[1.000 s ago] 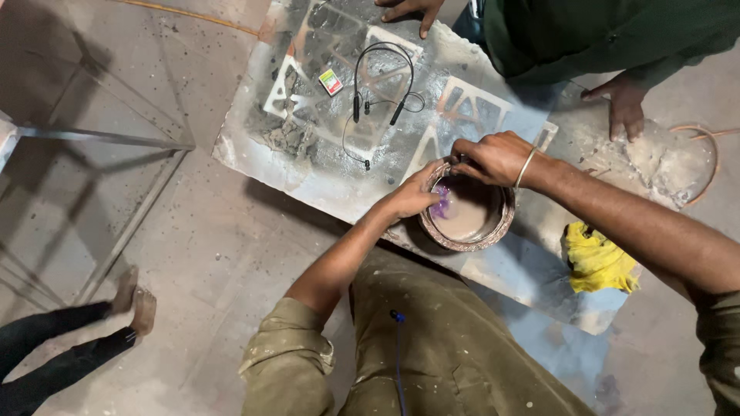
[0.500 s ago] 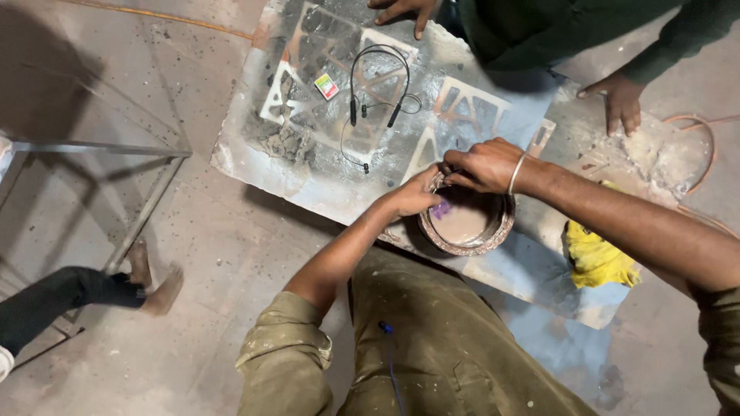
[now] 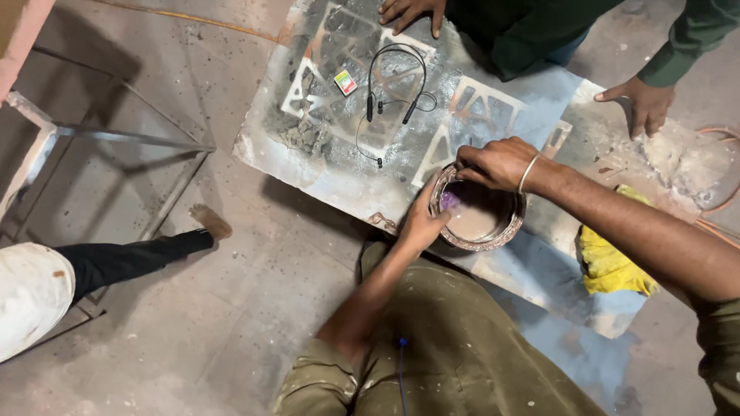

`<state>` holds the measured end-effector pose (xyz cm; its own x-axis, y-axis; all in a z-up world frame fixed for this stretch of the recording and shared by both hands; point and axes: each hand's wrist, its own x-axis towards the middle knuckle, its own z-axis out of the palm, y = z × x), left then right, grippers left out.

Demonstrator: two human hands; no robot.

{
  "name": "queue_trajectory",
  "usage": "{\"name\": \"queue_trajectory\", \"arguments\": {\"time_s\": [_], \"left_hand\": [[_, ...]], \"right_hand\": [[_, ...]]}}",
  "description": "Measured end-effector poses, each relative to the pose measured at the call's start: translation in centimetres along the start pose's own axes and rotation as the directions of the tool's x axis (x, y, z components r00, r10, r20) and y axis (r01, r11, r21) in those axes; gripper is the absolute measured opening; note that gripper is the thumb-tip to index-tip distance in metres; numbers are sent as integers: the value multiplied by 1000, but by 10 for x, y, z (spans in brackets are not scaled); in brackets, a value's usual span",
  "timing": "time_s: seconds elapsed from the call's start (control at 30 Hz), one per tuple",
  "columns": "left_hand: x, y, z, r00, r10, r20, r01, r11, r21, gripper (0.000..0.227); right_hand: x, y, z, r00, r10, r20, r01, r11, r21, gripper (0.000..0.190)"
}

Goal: The person stirs a purple substance into a white liquid inside a metal paint can using a small tool. They repeatedly scrape the sides and bottom of the can to blend the mixture. Another person stands nearby observing the process.

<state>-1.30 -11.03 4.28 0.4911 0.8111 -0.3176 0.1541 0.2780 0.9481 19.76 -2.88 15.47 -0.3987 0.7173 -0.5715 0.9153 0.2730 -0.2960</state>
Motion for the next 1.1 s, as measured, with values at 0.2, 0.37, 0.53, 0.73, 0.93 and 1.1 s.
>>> {"name": "queue_trajectory", "arguments": {"time_s": [0.2, 0.37, 0.53, 0.73, 0.93, 1.1], "left_hand": [[8, -20, 10, 999, 34, -16, -37, 975, -220, 95], [13, -31, 10, 996, -16, 85, 49, 916, -399, 97], [19, -28, 5, 991, -53, 120, 97, 914, -395, 93], [16, -16, -9, 980, -47, 192, 97, 960, -261, 95], [18, -17, -8, 974, -105, 200, 142, 973, -183, 95], [18, -25, -12, 981, -40, 188, 68, 987, -145, 96]], "right_hand": [[0, -6, -5, 998, -53, -20, 53, 998, 14, 34], [8, -2, -6, 990, -144, -3, 144, 989, -34, 37], [9, -1, 2, 991, -136, -2, 136, 990, 22, 37], [11, 16, 29, 999, -40, -14, 43, 959, 280, 35], [-2, 25, 73, 986, 120, -111, -34, 816, 578, 30], [-19, 2, 94, 893, 441, 87, -275, 382, 882, 36]]}}
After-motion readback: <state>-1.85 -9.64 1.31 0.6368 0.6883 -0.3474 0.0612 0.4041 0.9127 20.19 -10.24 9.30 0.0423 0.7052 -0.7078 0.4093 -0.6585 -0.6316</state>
